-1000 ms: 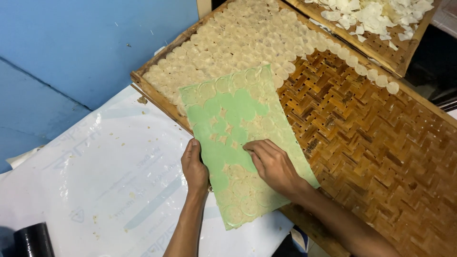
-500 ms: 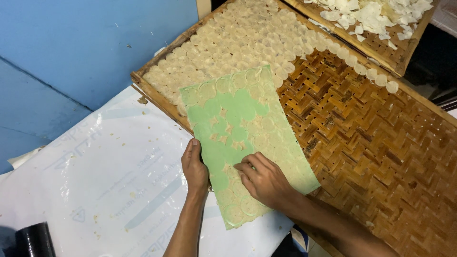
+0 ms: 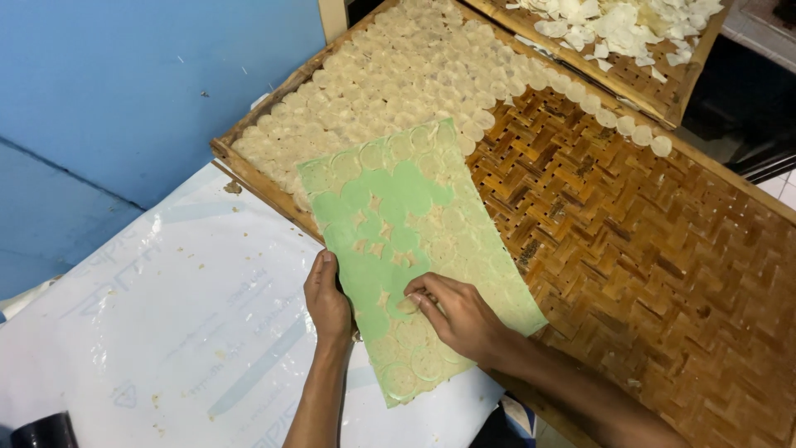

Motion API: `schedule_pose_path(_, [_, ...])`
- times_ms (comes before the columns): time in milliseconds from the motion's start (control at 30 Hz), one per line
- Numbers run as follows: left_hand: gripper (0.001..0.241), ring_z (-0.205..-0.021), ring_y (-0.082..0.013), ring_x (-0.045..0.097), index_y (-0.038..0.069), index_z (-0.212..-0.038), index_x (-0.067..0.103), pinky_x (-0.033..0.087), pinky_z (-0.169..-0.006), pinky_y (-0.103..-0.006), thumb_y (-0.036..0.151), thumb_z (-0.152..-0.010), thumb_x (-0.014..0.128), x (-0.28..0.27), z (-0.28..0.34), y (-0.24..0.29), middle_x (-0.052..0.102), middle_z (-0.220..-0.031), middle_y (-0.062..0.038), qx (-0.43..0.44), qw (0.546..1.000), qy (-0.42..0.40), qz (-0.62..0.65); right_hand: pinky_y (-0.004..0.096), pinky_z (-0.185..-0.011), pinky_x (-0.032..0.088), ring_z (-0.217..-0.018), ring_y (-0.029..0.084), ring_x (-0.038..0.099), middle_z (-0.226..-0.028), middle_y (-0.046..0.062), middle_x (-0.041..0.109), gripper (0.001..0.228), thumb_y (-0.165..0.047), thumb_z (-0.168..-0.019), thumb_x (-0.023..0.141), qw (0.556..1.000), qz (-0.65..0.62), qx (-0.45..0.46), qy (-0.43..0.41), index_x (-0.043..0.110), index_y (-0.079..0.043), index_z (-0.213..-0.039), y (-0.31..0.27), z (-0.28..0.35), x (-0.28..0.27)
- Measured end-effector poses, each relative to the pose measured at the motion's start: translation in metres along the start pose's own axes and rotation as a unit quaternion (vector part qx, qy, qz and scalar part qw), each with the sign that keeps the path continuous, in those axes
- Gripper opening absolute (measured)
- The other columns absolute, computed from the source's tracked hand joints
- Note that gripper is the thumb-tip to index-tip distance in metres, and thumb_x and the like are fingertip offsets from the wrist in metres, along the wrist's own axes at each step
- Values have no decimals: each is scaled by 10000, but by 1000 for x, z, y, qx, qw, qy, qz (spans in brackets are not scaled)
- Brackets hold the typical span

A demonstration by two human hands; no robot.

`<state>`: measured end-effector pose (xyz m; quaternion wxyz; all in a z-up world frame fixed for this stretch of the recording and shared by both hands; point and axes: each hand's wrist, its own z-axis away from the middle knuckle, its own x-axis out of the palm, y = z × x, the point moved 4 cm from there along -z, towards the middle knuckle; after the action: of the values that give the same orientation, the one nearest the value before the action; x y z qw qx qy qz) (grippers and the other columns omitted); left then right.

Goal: Cutting circular dough pieces from a sheet and placing them on a tray for drying.

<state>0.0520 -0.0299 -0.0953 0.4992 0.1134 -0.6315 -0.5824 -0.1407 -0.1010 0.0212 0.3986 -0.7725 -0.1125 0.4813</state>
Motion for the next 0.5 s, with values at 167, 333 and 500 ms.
schedule_pose_path(167, [297, -653, -184, 681, 33, -1144, 705, 569, -650, -307, 228, -1060, 497, -3, -1, -3, 714, -813, -125, -2, 1000, 1, -6, 439, -676, 597, -799, 344, 730, -880, 176, 721, 159, -13, -986, 567, 995, -50, 43, 70, 664, -21, -1112, 33, -11, -27])
schedule_pose_path(333, [270, -650, -193, 683, 34, -1094, 709, 568, -641, -312, 226, -1040, 528, 3, 3, 8, 715, -811, -128, -4, 1000, 17, -7, 441, -657, 546, -761, 299, 654, -897, 210, 678, 168, -20, -1012, 587, 975, -44, 110, 188, 643, 43, -1158, 109, -38, -91])
schedule_pose_path(500, [282, -740, -157, 602, 12, -1061, 684, 493, -721, -285, 214, -1062, 487, 27, 22, 39, 679, -875, -86, -15, 998, 8, -57, 353, -613, 515, -712, 237, 608, -900, 176, 685, 140, 26, -958, 616, 967, 70, 110, 220, 680, 45, -1082, 205, -77, -136])
